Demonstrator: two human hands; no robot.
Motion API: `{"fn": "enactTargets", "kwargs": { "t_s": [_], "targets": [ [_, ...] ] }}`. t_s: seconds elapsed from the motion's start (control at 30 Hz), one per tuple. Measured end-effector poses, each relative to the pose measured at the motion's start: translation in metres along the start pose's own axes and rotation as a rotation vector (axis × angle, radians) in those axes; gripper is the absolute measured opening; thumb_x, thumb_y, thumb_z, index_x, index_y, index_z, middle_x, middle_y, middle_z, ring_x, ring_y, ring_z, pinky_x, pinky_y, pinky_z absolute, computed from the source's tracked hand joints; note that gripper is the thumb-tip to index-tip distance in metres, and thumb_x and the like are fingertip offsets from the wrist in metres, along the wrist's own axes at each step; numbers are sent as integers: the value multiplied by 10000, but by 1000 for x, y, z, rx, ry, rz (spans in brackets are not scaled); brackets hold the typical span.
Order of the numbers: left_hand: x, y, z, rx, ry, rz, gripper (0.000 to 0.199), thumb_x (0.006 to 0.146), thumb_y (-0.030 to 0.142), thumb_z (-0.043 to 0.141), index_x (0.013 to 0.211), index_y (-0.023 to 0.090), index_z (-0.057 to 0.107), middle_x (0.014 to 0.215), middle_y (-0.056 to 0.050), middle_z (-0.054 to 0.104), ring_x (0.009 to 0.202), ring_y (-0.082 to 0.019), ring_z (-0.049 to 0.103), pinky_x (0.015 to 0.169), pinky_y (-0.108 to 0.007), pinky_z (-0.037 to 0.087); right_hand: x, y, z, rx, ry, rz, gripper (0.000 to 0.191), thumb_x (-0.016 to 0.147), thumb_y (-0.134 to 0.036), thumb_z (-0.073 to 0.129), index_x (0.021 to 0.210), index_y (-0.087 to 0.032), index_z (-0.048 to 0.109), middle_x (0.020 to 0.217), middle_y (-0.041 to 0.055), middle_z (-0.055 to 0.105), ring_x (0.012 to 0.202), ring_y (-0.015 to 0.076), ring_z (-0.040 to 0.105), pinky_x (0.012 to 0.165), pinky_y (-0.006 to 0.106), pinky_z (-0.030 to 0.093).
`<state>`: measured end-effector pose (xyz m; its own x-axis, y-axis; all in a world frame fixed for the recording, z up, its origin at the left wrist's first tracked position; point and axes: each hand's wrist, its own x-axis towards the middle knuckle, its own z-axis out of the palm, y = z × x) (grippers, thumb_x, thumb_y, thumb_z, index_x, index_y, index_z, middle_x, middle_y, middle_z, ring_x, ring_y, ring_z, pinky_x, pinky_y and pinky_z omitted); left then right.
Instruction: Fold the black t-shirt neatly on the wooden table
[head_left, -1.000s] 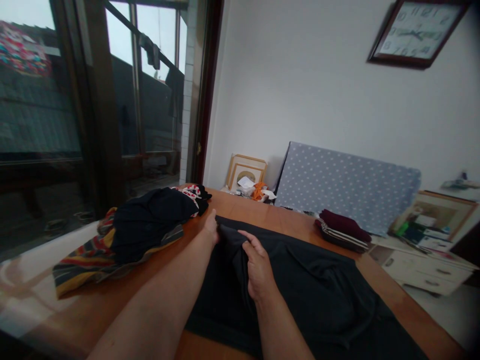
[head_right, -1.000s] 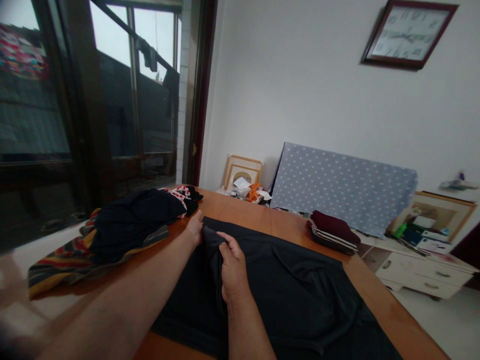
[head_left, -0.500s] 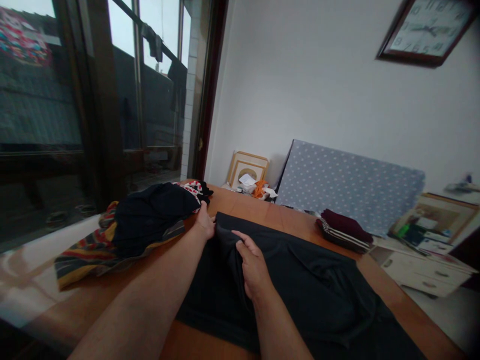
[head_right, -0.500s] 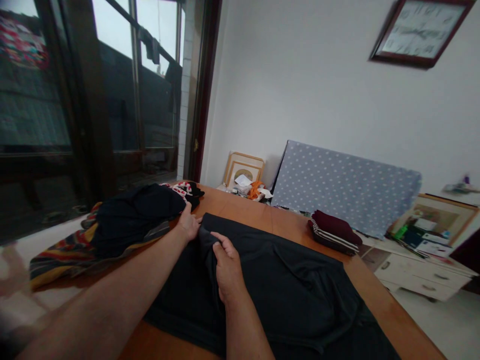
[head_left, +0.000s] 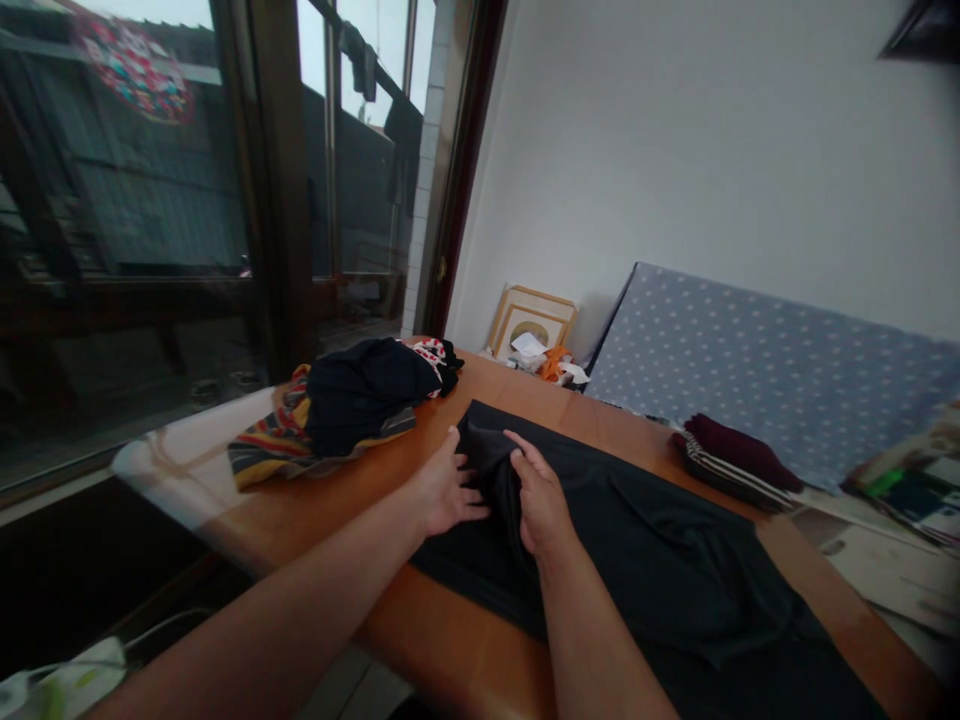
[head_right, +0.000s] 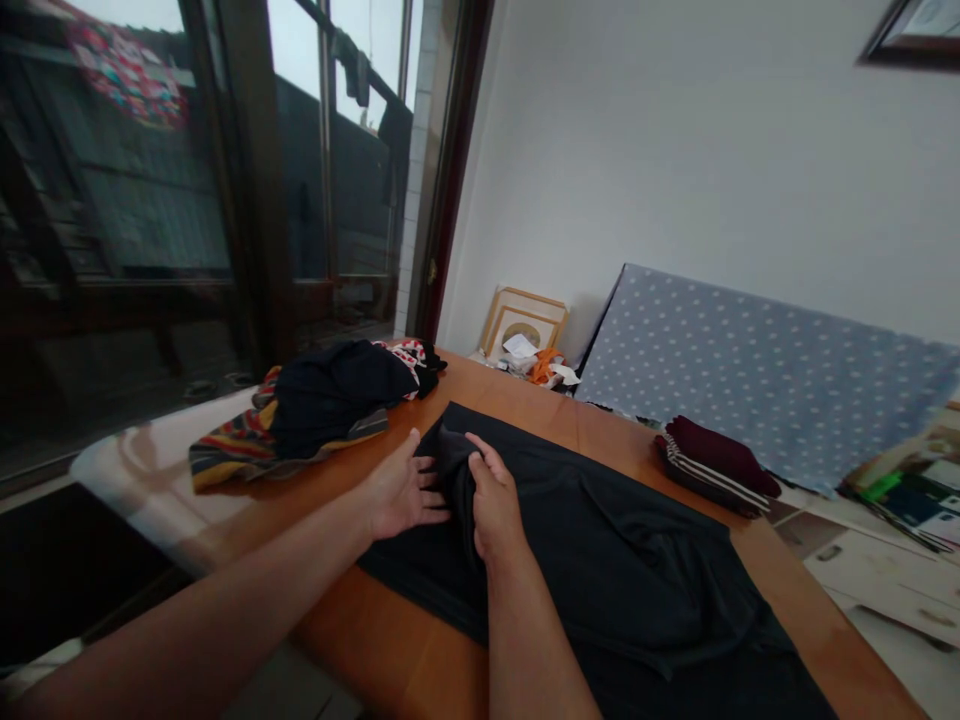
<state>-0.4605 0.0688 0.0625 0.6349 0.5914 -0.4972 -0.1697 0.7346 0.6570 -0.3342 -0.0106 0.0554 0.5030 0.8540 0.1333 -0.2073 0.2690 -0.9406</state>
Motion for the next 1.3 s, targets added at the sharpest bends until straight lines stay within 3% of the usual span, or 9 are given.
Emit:
{"fn": "enactTargets", "kwargs": {
  "t_s": [0.17, 0.33, 0.47, 0.53, 0.6, 0.7, 0.9, 1.13, 1.3],
  "targets": [
    [-33, -7, -5, 30, -130, -76, 1049, 761, 881, 395, 1534, 188, 246, 1367, -312, 548, 1126, -409, 658, 850, -501, 548, -6, 3, 0, -26, -62, 9, 513, 811, -450, 692, 1288, -264, 666, 1192, 36, 730, 1153, 235, 641, 1083, 405, 412],
    [-51, 5, -39, 308, -39, -52, 848, 797, 779, 537, 1313, 108, 482, 1007, -273, 726, 861, -332, 738, 701, -378, 563, -13, 1, -1, -28, -240, 189, 645, 798, -516, 727, 1376, -265, 589, 1111, 92, 755, 1053, 256, 699, 958, 442, 493],
    [-50, 23, -67, 515, 149, 191, 484, 837, 590, 650, 1053, 165, 561, 693, -109, 717, 543, -192, 644, 512, -249, 438, -9, 1, -9, -10, -123, 149, 592, 819, -555, 682, 1307, -225, 623, 1054, 117, 765, 979, 259, 724, 820, 383, 536],
    [-44, 30, -74, 590, 279, 371, 309, 848, 480, 662, 920, 191, 579, 617, -34, 663, 488, -147, 574, 491, -225, 383, -5, 2, -13, -52, -53, 132, 555, 819, -557, 666, 1244, -200, 653, 998, 119, 772, 918, 255, 732, 739, 349, 537],
    [-35, 33, -74, 662, 377, 554, 222, 843, 402, 661, 793, 200, 582, 615, -3, 624, 529, -139, 561, 521, -227, 381, -3, 2, -17, -134, 0, 131, 520, 813, -546, 658, 1186, -184, 677, 940, 112, 775, 851, 248, 733, 668, 322, 520],
    [-22, 29, -66, 802, 396, 701, 263, 807, 391, 699, 664, 208, 576, 632, -8, 592, 694, -192, 604, 608, -251, 399, -4, 2, -18, -252, 29, 124, 494, 811, -537, 641, 1140, -172, 696, 886, 100, 770, 787, 236, 723, 612, 300, 489],
    [-2, 8, -54, 735, 380, 585, 180, 749, 354, 737, 720, 255, 590, 692, -25, 619, 957, -289, 632, 754, -298, 446, -12, -3, -14, -375, 42, 75, 432, 806, -526, 658, 1059, -181, 721, 829, 77, 761, 728, 204, 695, 616, 292, 471],
    [-3, 16, -72, 1194, 561, 648, 209, 637, 246, 767, 747, 258, 590, 812, -55, 664, 1041, -357, 618, 872, -379, 427, -13, -2, -15, -441, 21, 69, 378, 830, -497, 634, 1028, -186, 718, 824, 71, 752, 729, 195, 683, 618, 287, 477],
    [-16, 16, -60, 1409, 683, 726, 192, 839, 372, 590, 976, 253, 653, 1112, -106, 687, 1110, -328, 596, 933, -424, 403, -9, 3, -17, -553, -25, 91, 319, 860, -430, 589, 996, -167, 707, 821, 69, 739, 730, 182, 685, 616, 268, 492]
  ]
}}
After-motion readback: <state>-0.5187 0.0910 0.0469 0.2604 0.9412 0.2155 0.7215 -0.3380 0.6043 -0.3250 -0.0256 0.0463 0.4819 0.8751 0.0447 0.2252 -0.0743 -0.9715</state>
